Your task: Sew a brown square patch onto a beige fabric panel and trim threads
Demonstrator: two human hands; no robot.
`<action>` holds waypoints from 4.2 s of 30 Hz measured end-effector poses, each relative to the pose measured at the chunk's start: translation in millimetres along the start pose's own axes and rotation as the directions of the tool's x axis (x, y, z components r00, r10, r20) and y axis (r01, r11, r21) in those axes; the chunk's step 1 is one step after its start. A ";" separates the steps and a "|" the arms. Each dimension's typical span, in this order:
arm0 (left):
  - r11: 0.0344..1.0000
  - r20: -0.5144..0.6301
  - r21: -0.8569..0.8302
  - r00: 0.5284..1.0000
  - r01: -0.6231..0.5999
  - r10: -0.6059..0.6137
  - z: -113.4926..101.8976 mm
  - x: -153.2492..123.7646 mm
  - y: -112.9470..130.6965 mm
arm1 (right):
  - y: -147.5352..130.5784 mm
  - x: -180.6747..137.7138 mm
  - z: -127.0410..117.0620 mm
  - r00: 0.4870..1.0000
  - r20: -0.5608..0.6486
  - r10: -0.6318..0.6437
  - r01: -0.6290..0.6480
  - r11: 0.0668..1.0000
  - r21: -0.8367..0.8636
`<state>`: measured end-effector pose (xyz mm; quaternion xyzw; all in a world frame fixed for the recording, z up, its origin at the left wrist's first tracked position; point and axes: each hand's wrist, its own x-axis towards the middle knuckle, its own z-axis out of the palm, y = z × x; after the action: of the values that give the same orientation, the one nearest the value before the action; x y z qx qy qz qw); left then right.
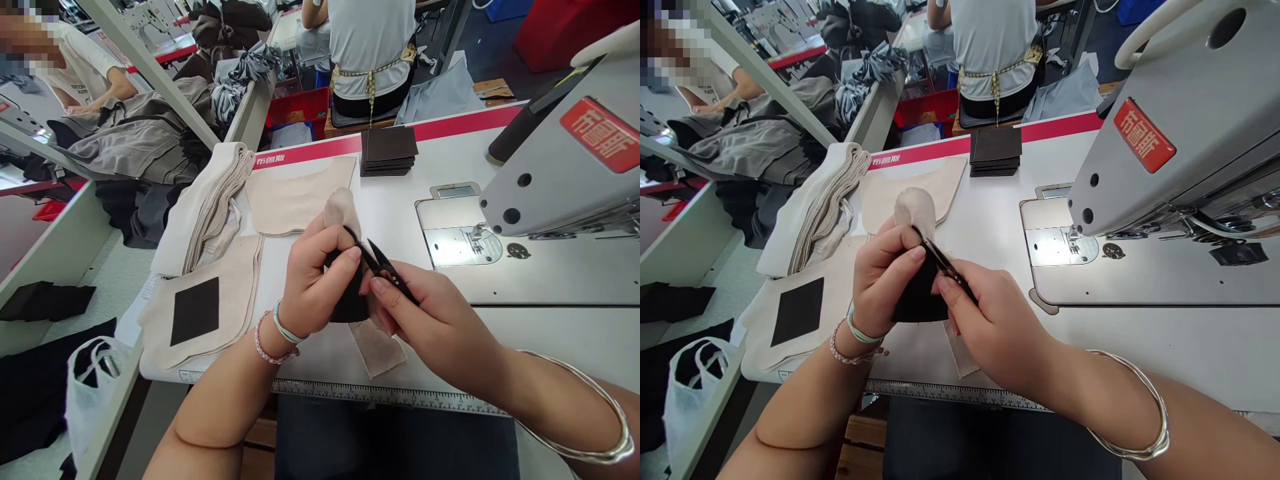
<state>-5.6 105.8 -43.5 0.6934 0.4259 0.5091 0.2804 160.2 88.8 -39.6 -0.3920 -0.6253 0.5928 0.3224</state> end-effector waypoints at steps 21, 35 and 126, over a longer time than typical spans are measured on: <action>0.986 -0.010 0.058 0.988 -0.154 0.155 0.2 0.0 2.0 | 3.6 -0.4 -4.0 0.996 -0.080 -0.045 0.047 0.999 0.017; 0.981 0.000 0.069 0.984 -0.179 0.179 -0.4 0.3 1.2 | -2.5 0.4 -4.4 0.995 -0.092 -0.027 0.025 0.999 -0.029; 0.991 0.093 -0.136 0.995 -0.016 0.029 -4.7 0.2 4.3 | 0.7 -4.9 1.7 0.990 -0.028 -0.138 0.137 0.989 -0.057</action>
<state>-8.8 103.7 -38.3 0.7011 0.3688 0.5064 0.3406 161.2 83.7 -40.2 -0.3660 -0.6617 0.5455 0.3614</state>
